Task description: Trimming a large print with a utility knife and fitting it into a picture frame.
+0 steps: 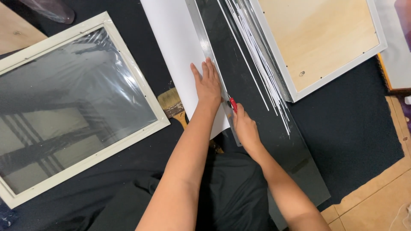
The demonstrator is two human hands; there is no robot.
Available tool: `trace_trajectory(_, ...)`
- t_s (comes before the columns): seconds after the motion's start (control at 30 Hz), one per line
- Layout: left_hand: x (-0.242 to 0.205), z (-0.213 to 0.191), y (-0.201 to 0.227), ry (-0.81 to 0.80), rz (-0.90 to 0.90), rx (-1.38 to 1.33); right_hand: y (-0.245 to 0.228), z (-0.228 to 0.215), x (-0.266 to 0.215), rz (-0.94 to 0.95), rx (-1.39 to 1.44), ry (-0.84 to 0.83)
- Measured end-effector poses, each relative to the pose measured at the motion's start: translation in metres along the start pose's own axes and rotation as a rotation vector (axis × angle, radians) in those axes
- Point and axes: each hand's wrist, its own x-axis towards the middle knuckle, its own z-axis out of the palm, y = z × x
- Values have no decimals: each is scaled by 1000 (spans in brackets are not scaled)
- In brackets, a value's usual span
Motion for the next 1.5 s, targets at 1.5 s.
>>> trace_trajectory(1.5, -10, -7, 0, 50, -21, -3, -27, 2, 91, -61, 113, 129)
